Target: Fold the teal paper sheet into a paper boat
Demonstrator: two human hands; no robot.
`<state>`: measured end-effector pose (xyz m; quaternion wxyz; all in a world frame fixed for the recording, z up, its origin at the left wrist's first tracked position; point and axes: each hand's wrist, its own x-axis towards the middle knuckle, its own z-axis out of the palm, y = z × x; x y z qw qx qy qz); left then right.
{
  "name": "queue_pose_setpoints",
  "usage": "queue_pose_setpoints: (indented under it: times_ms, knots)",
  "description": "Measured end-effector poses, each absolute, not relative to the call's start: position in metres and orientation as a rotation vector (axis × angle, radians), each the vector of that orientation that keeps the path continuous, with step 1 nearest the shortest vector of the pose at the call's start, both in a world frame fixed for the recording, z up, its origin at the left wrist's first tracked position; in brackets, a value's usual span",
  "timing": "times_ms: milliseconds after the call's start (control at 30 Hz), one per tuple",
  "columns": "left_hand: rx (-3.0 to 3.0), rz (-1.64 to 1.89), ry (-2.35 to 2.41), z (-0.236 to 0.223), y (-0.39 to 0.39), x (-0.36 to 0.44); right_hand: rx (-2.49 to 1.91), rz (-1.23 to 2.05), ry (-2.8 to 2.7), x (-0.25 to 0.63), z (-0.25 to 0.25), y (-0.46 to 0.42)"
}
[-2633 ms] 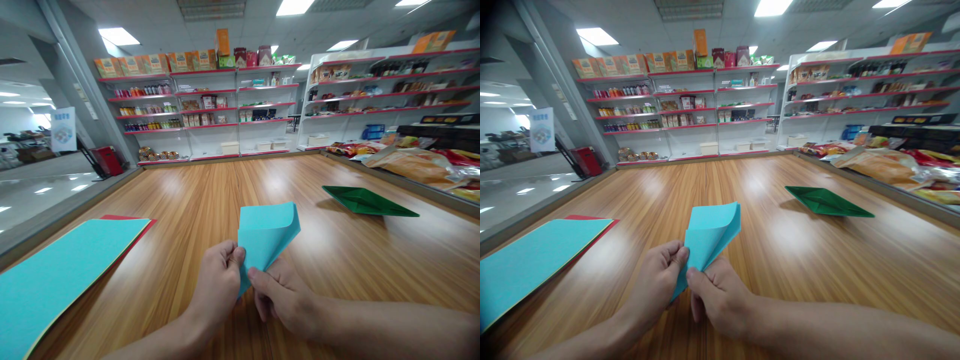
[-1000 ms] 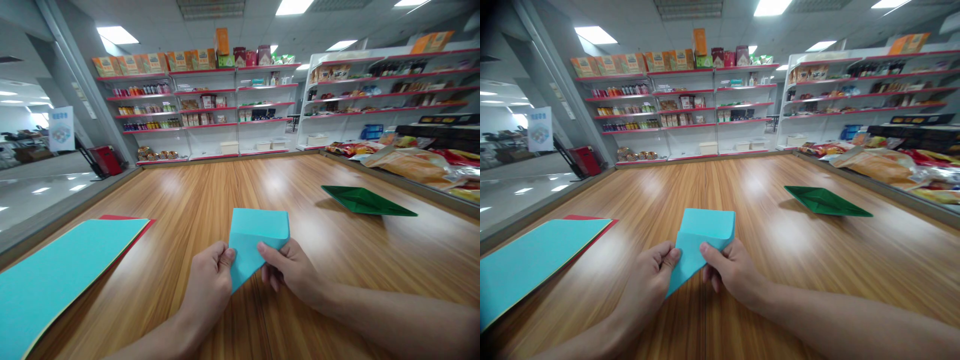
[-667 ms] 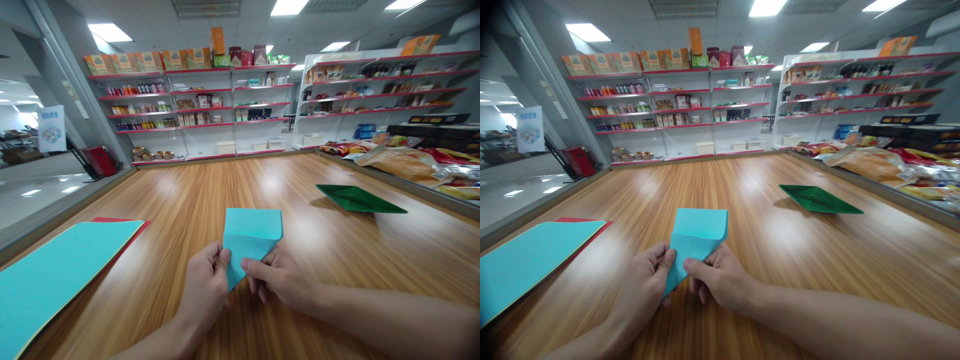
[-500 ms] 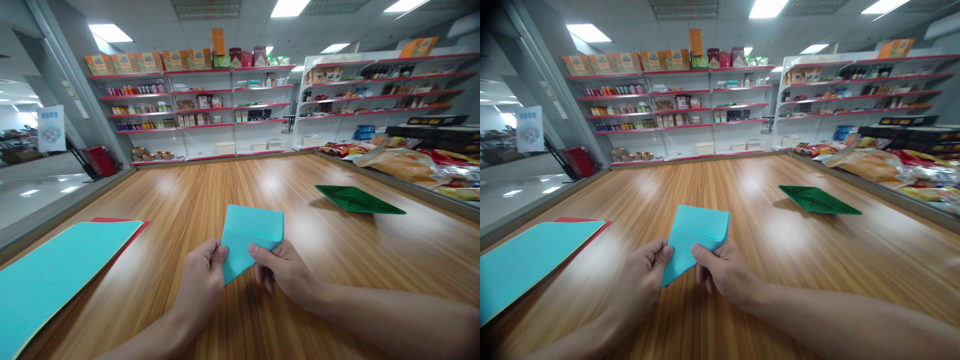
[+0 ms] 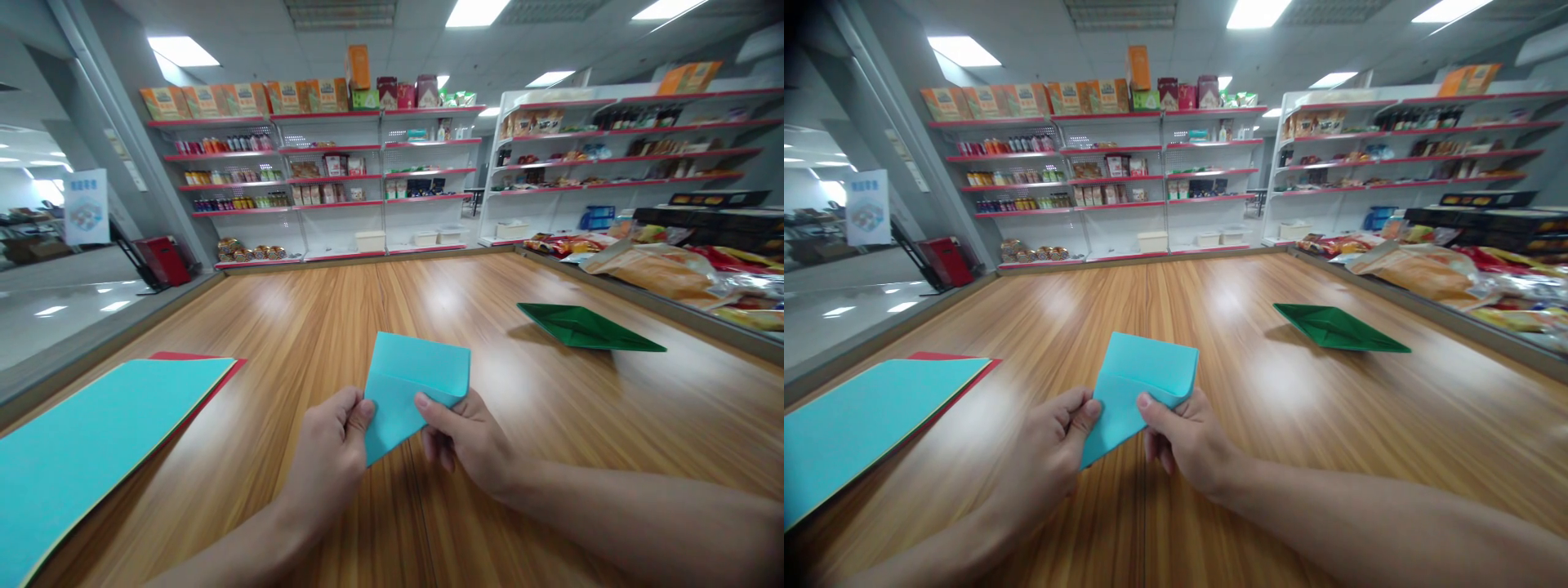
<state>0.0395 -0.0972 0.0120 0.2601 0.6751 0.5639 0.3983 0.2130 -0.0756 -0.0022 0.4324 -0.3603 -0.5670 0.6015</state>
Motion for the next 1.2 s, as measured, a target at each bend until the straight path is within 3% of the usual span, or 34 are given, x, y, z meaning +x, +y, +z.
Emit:
queue_pose_setpoints:
  times_ms: [667, 967, 1200]
  knots:
    - [1.778, 1.016, 1.632, 0.005, -0.090, 0.034, -0.854, 1.535, -1.535, 0.223, -0.009, -0.063]
    - [1.694, 1.078, 1.554, 0.006, -0.092, 0.036, -0.750, 1.853, -1.318, 0.219, -0.007, -0.067]
    - [1.597, 1.148, 1.503, 0.003, -0.091, 0.035, -0.861, 1.490, -1.336, 0.219, -0.011, -0.063]
